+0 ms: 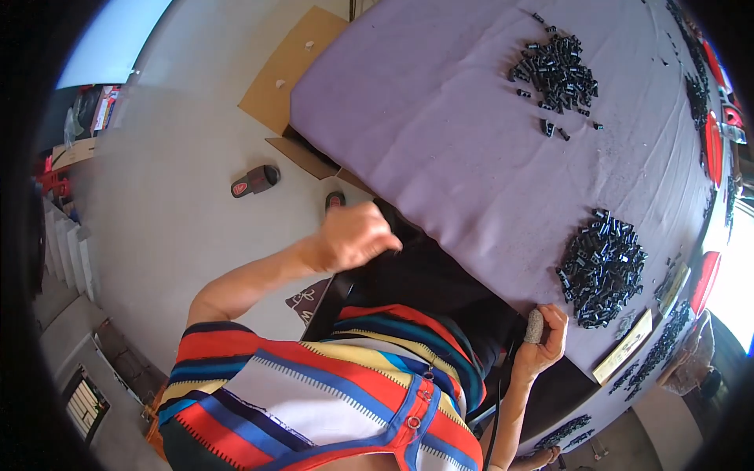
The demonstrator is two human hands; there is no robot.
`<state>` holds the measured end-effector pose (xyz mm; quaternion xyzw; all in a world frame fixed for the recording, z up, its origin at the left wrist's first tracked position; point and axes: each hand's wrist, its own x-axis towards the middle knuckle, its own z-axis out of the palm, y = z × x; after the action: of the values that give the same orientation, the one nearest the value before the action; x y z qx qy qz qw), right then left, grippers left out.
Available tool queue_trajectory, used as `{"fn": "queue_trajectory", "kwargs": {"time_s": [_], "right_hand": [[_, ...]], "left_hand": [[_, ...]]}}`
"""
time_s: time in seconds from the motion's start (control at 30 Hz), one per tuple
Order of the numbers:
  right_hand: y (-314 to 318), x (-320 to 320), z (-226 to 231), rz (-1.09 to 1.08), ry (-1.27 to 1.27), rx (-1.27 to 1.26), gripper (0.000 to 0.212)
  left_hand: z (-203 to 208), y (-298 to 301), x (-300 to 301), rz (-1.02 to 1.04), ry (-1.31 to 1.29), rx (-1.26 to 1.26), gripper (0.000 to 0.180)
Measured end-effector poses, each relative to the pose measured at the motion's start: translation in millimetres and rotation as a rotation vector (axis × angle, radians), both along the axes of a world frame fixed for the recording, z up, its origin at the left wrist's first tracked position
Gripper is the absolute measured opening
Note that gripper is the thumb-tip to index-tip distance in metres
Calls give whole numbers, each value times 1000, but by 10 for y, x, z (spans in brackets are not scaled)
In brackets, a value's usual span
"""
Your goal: Sanding or polishing small black plastic components using a hand-held sanding block.
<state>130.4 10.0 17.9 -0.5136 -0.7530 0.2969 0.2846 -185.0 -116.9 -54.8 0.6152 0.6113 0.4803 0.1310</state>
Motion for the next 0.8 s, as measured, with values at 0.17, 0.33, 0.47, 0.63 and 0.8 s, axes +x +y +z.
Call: {"fn": "queue_trajectory", "kwargs": {"time_s": [0.17,0.33,0.47,0.63,0.8], "right_hand": [[-140,-16,188,329,54,-199,10],[-296,263,161,68,-19,-240,14],[-538,734,132,-290,89,-421,18],[-998,1110,-136,-507,145,-893,28],[-807,1221,-577,-1033,-290,-1306,48]], "left_hand": [[-662,-277,-637,158,334,-326,14],[-1605,-200,-1194,105,490,-660,18],[-2212,-110,-1358,-57,708,-545,30],[-2470,-125,-1390,-93,556,-697,29],[-2455,-125,-1444,-87,531,-729,29]]}}
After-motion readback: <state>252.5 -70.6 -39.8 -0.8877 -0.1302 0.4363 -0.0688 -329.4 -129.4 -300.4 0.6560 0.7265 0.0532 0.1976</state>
